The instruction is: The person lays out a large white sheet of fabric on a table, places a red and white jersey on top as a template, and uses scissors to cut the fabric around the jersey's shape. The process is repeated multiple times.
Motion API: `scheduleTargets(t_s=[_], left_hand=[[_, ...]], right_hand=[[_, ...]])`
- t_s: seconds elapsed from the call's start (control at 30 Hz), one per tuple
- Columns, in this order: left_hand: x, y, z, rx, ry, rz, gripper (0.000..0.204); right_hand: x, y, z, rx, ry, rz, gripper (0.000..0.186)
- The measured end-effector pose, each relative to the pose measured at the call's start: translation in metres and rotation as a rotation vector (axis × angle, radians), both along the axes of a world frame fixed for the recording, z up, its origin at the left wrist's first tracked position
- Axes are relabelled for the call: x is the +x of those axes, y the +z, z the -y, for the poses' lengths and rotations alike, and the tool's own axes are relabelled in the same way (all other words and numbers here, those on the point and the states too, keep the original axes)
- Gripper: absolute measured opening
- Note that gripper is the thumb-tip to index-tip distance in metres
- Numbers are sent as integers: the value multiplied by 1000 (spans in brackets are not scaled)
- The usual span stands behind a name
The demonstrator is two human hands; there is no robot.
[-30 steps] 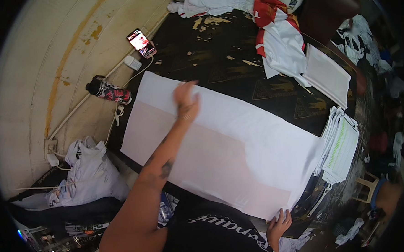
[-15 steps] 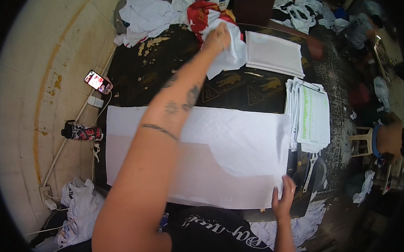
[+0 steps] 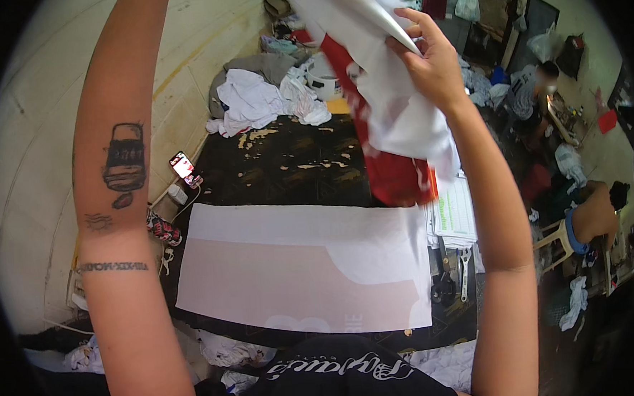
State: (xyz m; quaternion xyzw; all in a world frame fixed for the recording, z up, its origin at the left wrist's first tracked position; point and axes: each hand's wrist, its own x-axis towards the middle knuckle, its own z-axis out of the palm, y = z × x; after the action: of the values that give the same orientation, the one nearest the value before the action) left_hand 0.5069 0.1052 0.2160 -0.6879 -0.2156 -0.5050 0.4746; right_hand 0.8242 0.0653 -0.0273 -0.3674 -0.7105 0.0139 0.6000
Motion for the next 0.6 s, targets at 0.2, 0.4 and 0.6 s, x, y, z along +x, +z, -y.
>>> scheduleTargets(t_s=[0.2, 0.4, 0.6], left_hand=[[-89, -11, 50, -1073, -106, 393, 25], [-100, -45, 104, -1012, 78, 26, 40], [-74, -87, 197, -1352, -646, -270, 46]], right_hand=[[34, 70, 79, -400, 255, -10, 28], [69, 113, 137, -489, 330, 59, 36], [81, 114, 134, -373, -794, 1048, 31]])
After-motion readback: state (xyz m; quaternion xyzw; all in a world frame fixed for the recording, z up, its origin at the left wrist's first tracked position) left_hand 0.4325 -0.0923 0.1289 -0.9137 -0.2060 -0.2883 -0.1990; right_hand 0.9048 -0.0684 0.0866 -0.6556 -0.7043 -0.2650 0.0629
